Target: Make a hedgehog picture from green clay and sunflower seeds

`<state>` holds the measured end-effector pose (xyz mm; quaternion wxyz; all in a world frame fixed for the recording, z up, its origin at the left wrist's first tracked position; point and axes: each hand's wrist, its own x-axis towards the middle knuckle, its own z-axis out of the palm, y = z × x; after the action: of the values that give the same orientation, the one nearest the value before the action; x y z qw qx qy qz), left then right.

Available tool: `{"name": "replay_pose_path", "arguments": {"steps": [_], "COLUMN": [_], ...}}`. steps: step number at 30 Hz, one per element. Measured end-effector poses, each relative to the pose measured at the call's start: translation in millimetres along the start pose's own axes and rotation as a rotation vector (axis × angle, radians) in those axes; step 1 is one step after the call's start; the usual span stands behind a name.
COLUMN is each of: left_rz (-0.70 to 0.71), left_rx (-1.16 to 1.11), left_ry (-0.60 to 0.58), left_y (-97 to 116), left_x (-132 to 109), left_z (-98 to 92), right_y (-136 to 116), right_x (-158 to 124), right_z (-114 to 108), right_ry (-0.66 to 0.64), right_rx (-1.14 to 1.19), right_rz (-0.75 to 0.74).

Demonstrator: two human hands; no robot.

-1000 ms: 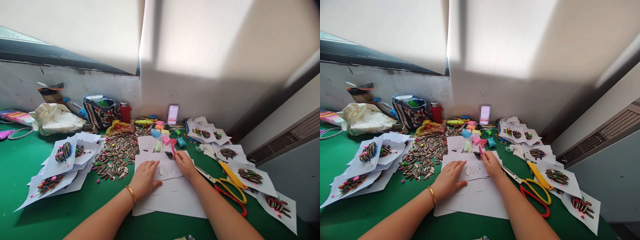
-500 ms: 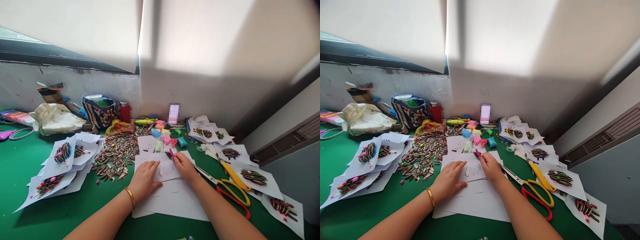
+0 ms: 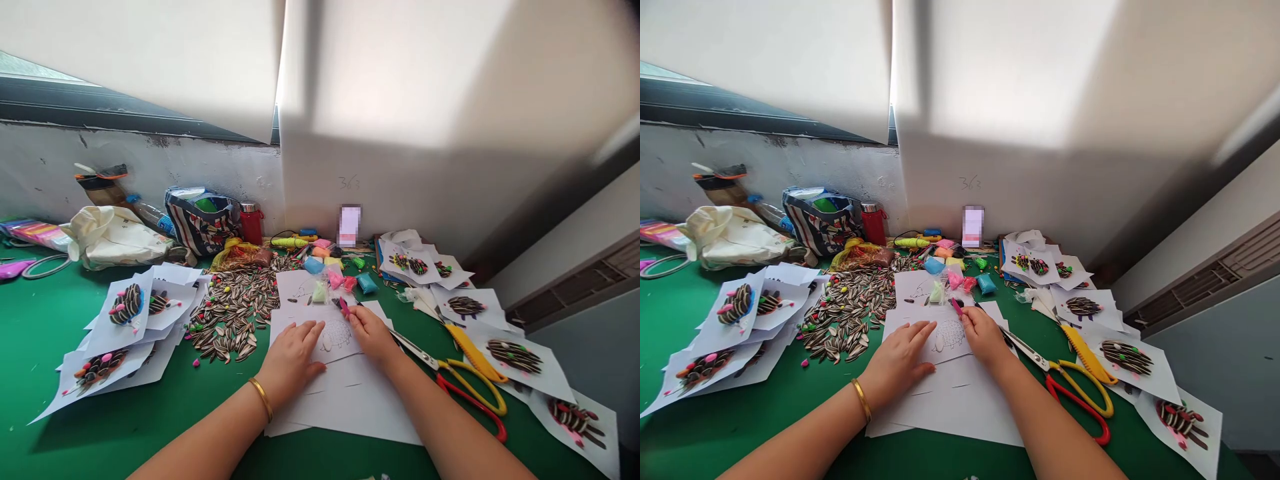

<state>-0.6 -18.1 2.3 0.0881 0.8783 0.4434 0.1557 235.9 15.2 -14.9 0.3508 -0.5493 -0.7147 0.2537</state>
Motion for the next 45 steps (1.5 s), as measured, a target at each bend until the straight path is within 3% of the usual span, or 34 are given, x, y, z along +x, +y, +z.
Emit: {"name": "replay_pose_path", "arguments": {"steps": [10,25,30,36,45], "left_rz": [0.018,0.094,0.15,0.116,0.022], "left_rx": [0.06,0.051,0.071,0.036,-0.128], "left_ry": [-0.025,0.033,0.034,0.077,0.012], "left_y": [5,11,8,0,-18], "left_x": [-2,0,2,3,9], "left_z": [-5.1,-13.9,-13.9,-11.8,-12.9], "right_y": [-7,-6,-12,-10,-9], "right_x": [-4,-5,-6,-6,-7], "right_z": [-2,-3,-6,-7,-7], "right_ry": [-0.028,-0.078,-0.096,-0.097,-0.09], "right_rx": [-0.077,-0.052,-0.029,-0.012,-0.076], "right_rz": [0.02,0.088,0.13,0.134,0.006]}}
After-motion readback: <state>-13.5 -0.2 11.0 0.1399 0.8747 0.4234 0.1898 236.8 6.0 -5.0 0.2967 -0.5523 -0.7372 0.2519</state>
